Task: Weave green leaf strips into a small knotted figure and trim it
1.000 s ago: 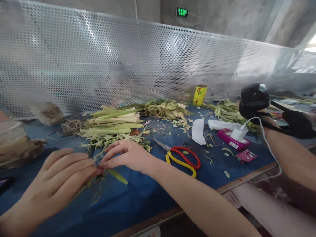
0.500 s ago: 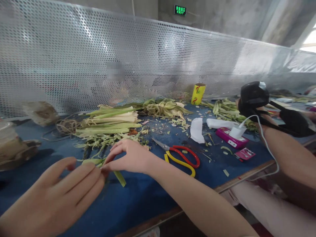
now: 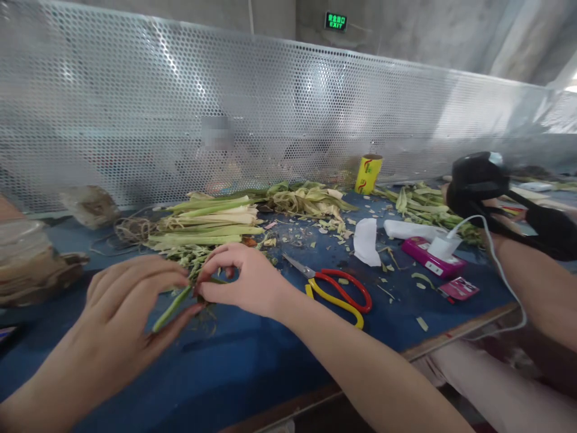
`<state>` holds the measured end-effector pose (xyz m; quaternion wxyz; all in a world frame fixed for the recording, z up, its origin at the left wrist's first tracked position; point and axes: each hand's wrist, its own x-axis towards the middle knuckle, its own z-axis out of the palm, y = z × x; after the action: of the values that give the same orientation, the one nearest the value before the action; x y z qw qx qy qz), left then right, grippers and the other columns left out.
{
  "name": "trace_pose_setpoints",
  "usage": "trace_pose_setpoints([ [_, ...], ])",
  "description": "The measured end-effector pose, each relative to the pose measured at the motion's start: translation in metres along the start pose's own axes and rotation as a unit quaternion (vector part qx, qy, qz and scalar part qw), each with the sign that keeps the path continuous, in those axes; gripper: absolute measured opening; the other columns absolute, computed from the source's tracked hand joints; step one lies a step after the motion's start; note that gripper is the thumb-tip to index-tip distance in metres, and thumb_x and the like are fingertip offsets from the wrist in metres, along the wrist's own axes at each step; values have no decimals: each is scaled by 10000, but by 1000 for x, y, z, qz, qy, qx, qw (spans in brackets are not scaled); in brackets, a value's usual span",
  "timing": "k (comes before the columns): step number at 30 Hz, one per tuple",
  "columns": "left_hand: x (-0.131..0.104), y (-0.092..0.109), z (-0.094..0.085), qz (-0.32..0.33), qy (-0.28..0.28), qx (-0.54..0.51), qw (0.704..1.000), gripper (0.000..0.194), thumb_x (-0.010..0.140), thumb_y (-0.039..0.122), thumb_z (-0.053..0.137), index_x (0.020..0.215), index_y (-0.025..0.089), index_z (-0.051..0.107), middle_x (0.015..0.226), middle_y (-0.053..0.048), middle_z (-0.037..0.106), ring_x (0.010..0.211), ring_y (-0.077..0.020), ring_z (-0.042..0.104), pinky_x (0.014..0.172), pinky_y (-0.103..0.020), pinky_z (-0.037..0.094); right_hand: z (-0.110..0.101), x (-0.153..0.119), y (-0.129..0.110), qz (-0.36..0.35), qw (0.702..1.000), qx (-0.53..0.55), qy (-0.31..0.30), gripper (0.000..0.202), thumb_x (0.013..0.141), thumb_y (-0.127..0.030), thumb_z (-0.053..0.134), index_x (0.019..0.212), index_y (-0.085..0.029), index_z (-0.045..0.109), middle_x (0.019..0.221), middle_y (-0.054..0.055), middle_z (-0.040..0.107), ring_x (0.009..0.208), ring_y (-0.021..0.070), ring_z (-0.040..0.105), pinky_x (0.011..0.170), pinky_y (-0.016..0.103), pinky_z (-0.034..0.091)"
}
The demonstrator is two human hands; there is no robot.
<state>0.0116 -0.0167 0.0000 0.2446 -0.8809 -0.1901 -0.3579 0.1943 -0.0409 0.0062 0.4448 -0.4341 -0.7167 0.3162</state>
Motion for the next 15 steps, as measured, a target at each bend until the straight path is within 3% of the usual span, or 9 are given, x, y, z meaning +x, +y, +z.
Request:
trace_pose_setpoints([
  [3,-3,-8,4,-122,-79,-118,982,455,794,440,536,1166,194,445,1130,-113,588,1070,-276,537,869,-418,455,-3,-1,-3,-66,997,3,-28,46,765,-184,581,721,-176,594,875,21,558,751,109,524,697,251,434],
  [6,-5,-10,7,-172,-137,-206,954,492,784,429,559,1216,235,427,1112,-65,632,996,-226,610,803,-332,514,-4,-2,-3,-75,996,21,-41,63,792,-179,555,731,-179,568,819,9,548,753,106,533,725,245,438],
  [10,-4,-10,7,-201,-103,-235,945,312,796,384,566,1068,231,548,949,-15,693,833,-168,669,751,-250,534,-5,-4,-3,-21,996,68,-51,44,814,-199,531,779,-181,550,815,10,565,759,111,547,721,254,442],
  [15,-3,-14,3,-164,-76,-229,957,333,794,345,583,1113,251,568,945,-7,694,834,-166,666,784,-255,533,-7,-2,-2,44,988,139,-57,66,822,-224,537,780,-175,547,769,0,576,719,102,556,699,257,440],
])
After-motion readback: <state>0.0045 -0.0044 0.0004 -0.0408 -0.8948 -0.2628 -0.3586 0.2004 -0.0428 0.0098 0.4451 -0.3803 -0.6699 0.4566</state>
